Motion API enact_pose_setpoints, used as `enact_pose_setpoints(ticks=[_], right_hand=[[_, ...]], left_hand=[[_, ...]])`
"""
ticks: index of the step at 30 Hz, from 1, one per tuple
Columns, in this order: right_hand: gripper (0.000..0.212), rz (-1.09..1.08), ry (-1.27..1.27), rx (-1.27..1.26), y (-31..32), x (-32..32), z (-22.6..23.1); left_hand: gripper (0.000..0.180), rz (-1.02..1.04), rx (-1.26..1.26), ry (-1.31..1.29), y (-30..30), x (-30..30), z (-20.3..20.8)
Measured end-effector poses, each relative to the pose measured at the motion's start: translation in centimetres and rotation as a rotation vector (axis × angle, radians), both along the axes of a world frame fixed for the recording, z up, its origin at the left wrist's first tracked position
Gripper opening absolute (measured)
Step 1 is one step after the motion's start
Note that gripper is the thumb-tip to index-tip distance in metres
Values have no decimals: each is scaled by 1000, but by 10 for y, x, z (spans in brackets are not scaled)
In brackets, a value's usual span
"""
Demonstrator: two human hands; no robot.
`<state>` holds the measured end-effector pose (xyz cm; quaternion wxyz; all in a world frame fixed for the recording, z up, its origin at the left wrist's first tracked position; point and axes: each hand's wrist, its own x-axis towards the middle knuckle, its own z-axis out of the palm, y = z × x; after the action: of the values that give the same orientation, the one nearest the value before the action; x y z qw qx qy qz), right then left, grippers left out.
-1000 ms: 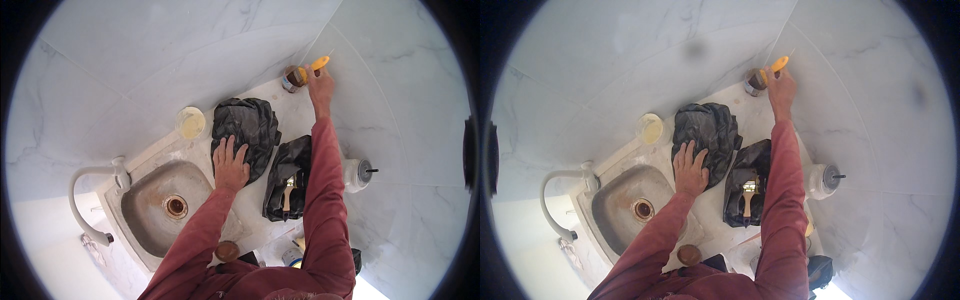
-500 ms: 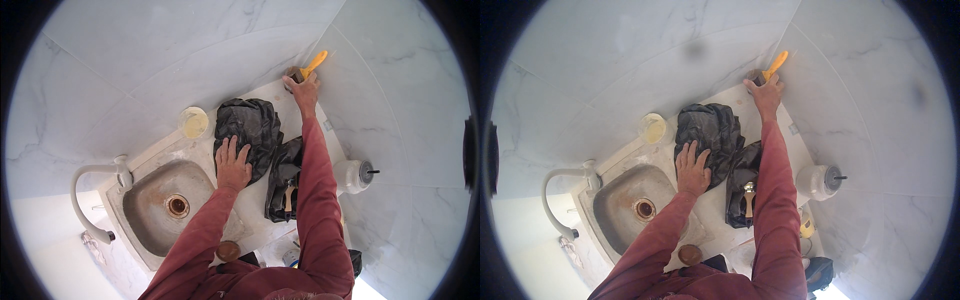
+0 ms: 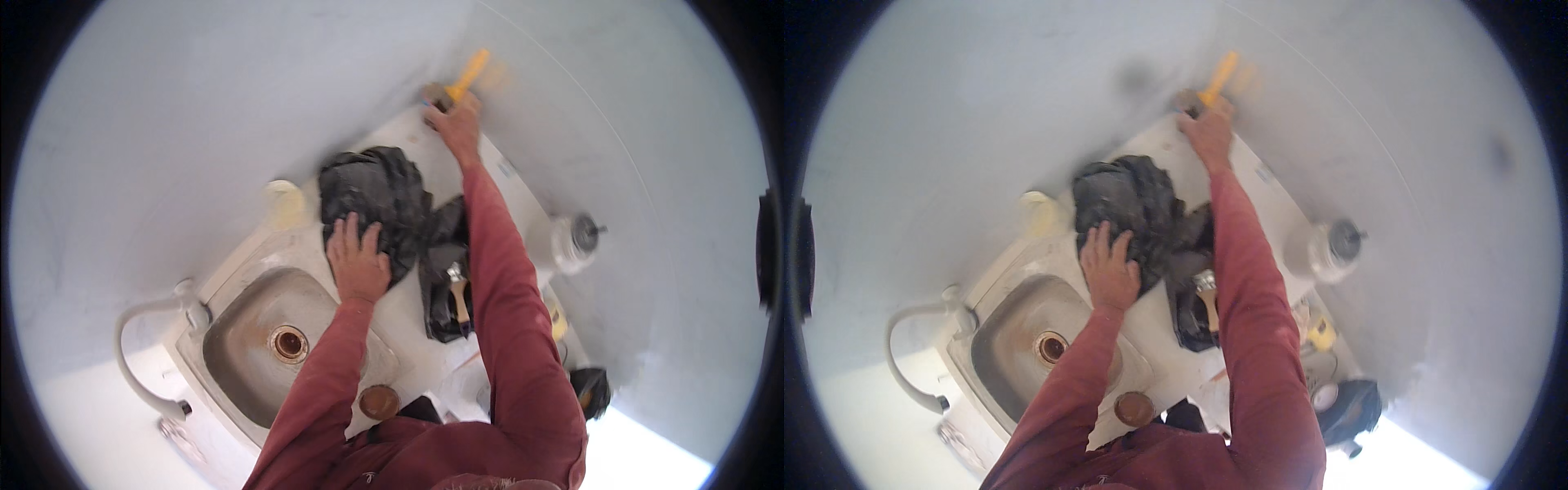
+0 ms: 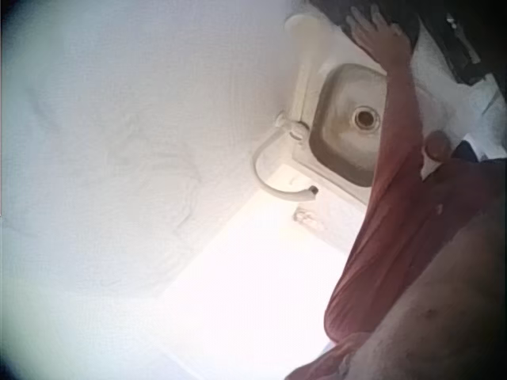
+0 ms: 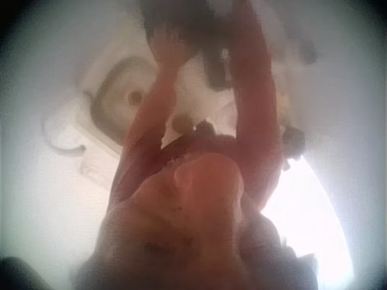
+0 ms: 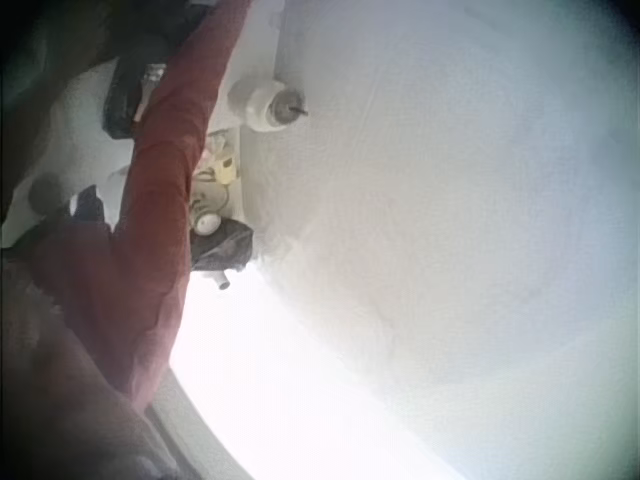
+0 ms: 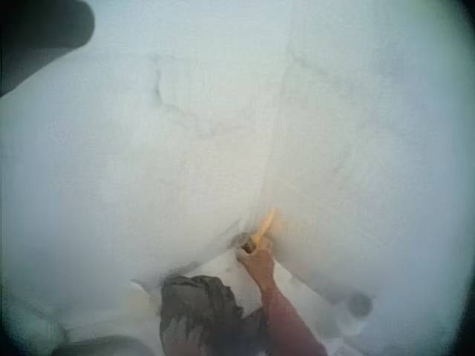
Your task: The person kneels on the floor and uses a cloth to wipe and smooth a square patch of wet cement or plaster. Another person assists by using a hammer and brush nearby. The recorder then stands, walks to a counter, and picks up a paint can and brush.
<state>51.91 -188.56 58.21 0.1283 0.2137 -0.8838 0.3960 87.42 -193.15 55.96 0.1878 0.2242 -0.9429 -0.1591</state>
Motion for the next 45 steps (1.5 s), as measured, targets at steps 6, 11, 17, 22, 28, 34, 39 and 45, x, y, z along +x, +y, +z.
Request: enact_pose_setpoints(ticks=[6, 11, 17, 22, 28, 34, 39, 45], right_hand=[[82, 16, -253, -187, 6, 45, 36], [81, 44, -78, -233, 33, 67, 55], [86, 69, 64, -152, 102, 120, 126], [62, 85, 83, -139, 195, 218, 196], [79, -125, 113, -1, 325, 338, 195], [73, -300, -78, -17, 399, 463, 193], [73, -415, -143, 42, 445, 543, 174], [67, -413, -171, 57, 483, 618, 140]], left_hand=[[56, 21, -47, -19, 1, 1, -4], [54, -6, -75, 37, 3, 1, -5], [52, -28, -126, 86, 0, 1, -16], [54, -37, -133, 161, -10, 4, -35], [53, -123, 16, 340, -18, -1, -41], [43, -141, -79, 286, -60, -7, -37], [34, -194, -66, 330, 6, 20, 79], [34, -619, 336, 359, 135, 118, 134]])
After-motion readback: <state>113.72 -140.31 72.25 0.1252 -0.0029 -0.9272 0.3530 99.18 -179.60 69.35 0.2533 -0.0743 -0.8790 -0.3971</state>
